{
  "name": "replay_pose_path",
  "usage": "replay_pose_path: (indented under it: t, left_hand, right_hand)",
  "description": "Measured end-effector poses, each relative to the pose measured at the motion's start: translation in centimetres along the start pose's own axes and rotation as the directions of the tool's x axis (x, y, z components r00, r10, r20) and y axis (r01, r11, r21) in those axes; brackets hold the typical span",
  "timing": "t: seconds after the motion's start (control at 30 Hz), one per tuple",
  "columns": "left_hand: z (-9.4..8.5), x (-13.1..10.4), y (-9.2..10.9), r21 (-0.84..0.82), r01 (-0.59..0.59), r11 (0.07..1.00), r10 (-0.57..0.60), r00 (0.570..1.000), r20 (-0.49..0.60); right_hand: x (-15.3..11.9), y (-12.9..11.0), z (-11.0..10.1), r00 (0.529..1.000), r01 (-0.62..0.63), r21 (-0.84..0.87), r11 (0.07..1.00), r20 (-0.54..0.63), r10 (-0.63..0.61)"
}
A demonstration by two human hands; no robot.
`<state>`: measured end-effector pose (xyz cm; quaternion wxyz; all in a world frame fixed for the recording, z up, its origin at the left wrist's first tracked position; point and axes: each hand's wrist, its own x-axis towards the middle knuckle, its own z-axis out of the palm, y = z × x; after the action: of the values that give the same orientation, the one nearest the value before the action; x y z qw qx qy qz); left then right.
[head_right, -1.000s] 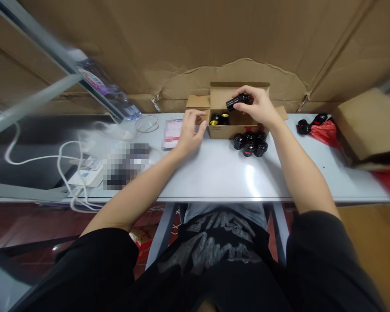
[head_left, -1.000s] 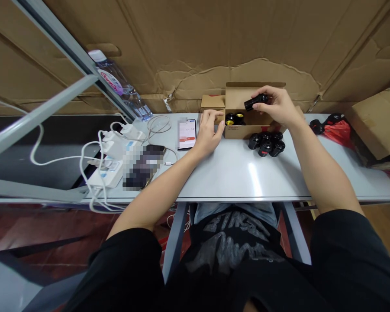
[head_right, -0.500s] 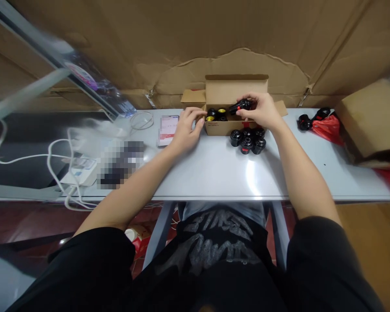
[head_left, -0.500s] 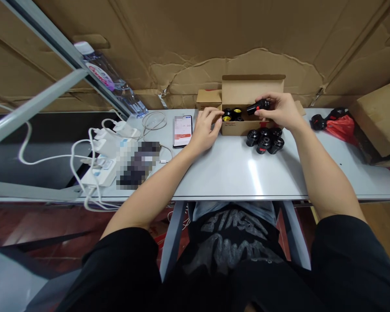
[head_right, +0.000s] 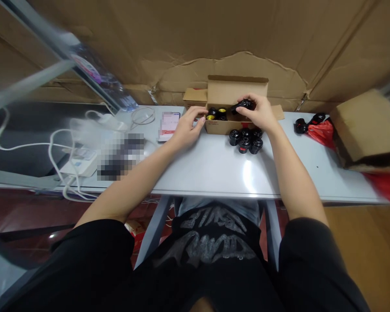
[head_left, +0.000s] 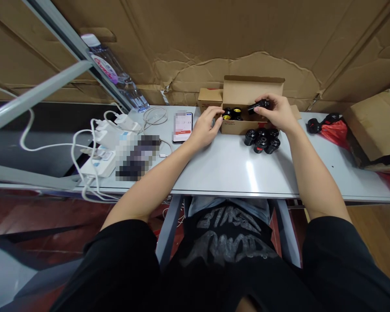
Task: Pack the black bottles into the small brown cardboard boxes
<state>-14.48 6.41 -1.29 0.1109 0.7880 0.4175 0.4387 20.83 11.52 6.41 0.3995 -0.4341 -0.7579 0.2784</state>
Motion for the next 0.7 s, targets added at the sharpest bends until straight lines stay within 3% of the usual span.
replay_pose_path:
  t: [0.23,0.47,0.7]
  left_hand:
    - [0.0,0.1,-0.1,-0.001,0.011,1.000,-0.011,1.000,0.003]
    - [-0.1,0.1,0.2,-0.028,-0.008,1.000,0.008,1.000,0.004]
    - [0.1,0.1,-0.2,-0.030,-0.011,0.999,0.011,1.000,0.002]
  right_hand:
    - [0.6,1.4,0.2,1.000,0.006,-0.055,0.998,0.027,-0.004]
    - [0.4,1.4,0.5,1.000,0.004,-0.044,0.999,0.003,-0.004]
    - [0.5,1.4,0.5,0.998,0.050,-0.163,0.985,-0.027,-0.055]
